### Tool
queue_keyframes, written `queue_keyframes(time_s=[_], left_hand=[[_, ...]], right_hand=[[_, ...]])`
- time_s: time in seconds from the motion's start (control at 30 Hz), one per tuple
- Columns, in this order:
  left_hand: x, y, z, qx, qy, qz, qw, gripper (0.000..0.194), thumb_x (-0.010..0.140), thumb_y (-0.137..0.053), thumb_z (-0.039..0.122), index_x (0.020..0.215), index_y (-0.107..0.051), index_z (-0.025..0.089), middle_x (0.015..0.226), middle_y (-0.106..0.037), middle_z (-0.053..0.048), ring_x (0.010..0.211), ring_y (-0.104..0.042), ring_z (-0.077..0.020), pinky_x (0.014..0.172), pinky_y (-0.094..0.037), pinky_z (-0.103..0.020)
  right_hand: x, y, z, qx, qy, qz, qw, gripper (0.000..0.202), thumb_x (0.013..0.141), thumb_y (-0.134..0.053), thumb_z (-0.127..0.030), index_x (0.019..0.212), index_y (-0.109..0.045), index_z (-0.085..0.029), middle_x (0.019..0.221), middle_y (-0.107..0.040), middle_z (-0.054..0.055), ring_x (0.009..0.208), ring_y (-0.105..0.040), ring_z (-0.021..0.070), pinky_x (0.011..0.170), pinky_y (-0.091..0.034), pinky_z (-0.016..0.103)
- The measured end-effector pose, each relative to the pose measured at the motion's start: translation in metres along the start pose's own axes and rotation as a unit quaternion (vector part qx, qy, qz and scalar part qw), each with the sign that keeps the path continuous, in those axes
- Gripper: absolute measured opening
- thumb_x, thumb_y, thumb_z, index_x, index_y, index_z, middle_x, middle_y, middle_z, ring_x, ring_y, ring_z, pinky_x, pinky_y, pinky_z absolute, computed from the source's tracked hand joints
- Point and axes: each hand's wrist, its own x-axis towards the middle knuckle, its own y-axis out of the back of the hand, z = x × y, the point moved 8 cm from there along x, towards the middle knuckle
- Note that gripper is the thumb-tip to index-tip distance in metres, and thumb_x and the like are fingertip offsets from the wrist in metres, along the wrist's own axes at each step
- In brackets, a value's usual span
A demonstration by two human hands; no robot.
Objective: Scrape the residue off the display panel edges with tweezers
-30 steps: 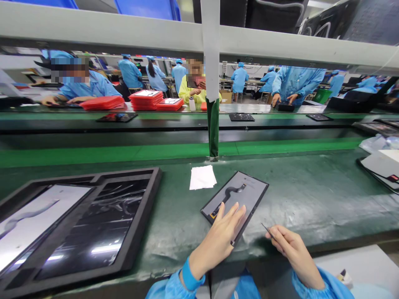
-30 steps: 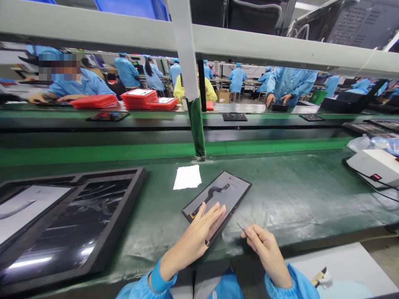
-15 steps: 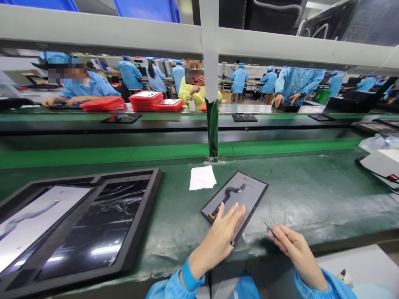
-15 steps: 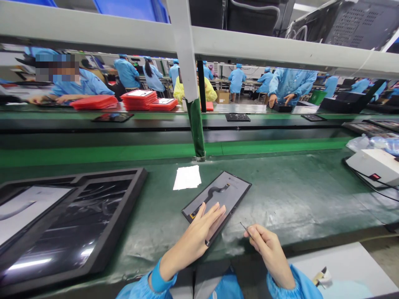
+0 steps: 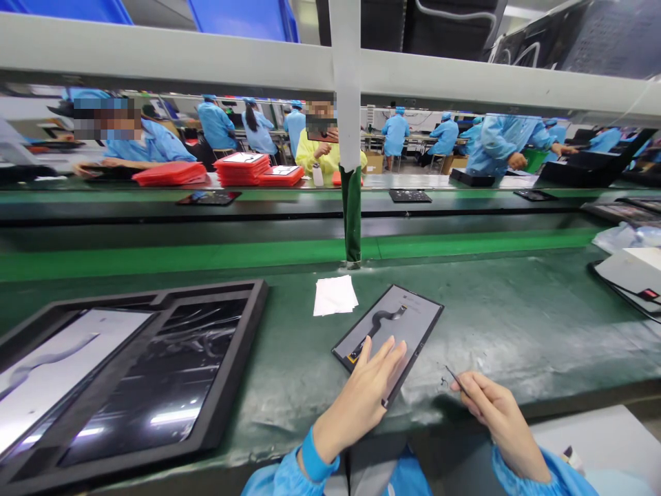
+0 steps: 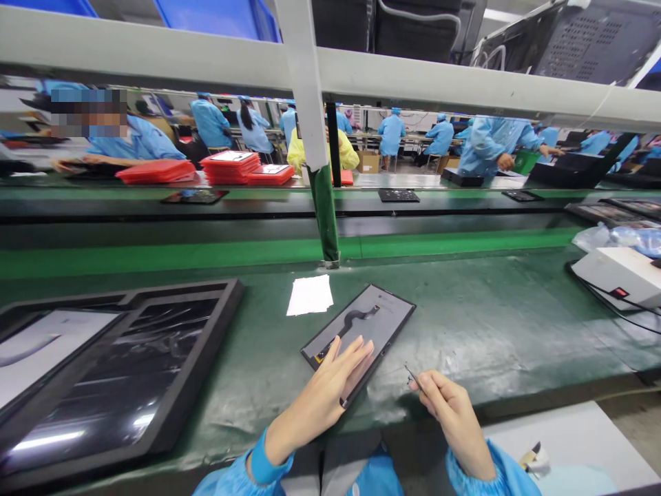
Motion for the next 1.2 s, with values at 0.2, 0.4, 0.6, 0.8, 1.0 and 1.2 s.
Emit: queue_keyframes(time_s=[0.2, 0.4, 0.6, 0.8, 1.0, 1.2], left_hand=[[0.0, -0.001, -0.001, 0.0, 0.009, -0.01, 1.0, 0.112, 0.061, -0.038, -0.013, 0.159, -0.002, 0.027, 0.16, -0.037, -0.012, 0.152, -0.021, -0.0253, 0.12, -0.013, -0.069], [0.001, -0.001, 0.0, 0.006, 0.009, -0.015, 1.0, 0.116, 0.055, -0.035, -0.014, 0.158, -0.001, 0.027, 0.159, -0.038, -0.012, 0.153, -0.02, -0.025, 0.12, -0.012, -0.069], [0.001, -0.001, 0.0, 0.001, 0.007, -0.012, 1.0, 0.114, 0.057, -0.037, -0.013, 0.158, -0.001, 0.027, 0.159, -0.038, -0.013, 0.152, -0.021, -0.0254, 0.119, -0.013, -0.069], [0.0, -0.001, -0.001, -0.005, 0.006, -0.011, 1.0, 0.112, 0.061, -0.039, -0.013, 0.158, -0.001, 0.027, 0.159, -0.038, -0.014, 0.152, -0.02, -0.0264, 0.119, -0.012, -0.07], [0.0, 0.001, -0.001, -0.01, -0.006, 0.007, 1.0, 0.107, 0.067, -0.039, -0.013, 0.159, -0.002, 0.027, 0.158, -0.039, -0.014, 0.152, -0.022, -0.0267, 0.118, -0.014, -0.071], [0.001, -0.001, -0.002, -0.008, -0.004, 0.005, 1.0, 0.104, 0.071, -0.04, -0.012, 0.159, -0.002, 0.027, 0.158, -0.039, -0.015, 0.152, -0.022, -0.0273, 0.119, -0.014, -0.07]], right_hand=[[0.008, 0.006, 0.008, -0.025, 0.011, -0.045, 0.999, 0.065, 0.077, -0.06, -0.08, 0.077, -0.071, -0.015, 0.054, -0.034, -0.006, 0.051, -0.027, 0.0095, 0.047, -0.023, 0.025], [0.01, 0.012, 0.01, -0.027, 0.012, -0.035, 0.999, 0.065, 0.077, -0.06, -0.08, 0.078, -0.071, -0.016, 0.054, -0.033, -0.006, 0.051, -0.027, 0.0101, 0.047, -0.022, 0.025], [0.011, 0.02, 0.009, -0.027, 0.009, -0.028, 0.999, 0.065, 0.077, -0.06, -0.08, 0.079, -0.071, -0.016, 0.055, -0.033, -0.006, 0.051, -0.028, 0.0101, 0.048, -0.023, 0.024], [0.011, 0.027, 0.007, -0.018, 0.001, -0.003, 1.0, 0.065, 0.073, -0.064, -0.081, 0.078, -0.071, -0.017, 0.053, -0.034, -0.006, 0.05, -0.029, 0.0104, 0.046, -0.023, 0.024], [0.012, 0.031, 0.003, -0.007, 0.015, 0.004, 1.0, 0.063, 0.073, -0.066, -0.079, 0.077, -0.071, -0.016, 0.053, -0.035, -0.006, 0.05, -0.029, 0.0097, 0.046, -0.023, 0.023], [0.012, 0.034, -0.008, 0.0, 0.02, 0.031, 0.999, 0.066, 0.067, -0.068, -0.082, 0.073, -0.07, -0.016, 0.052, -0.036, -0.005, 0.048, -0.03, 0.0089, 0.043, -0.022, 0.023]])
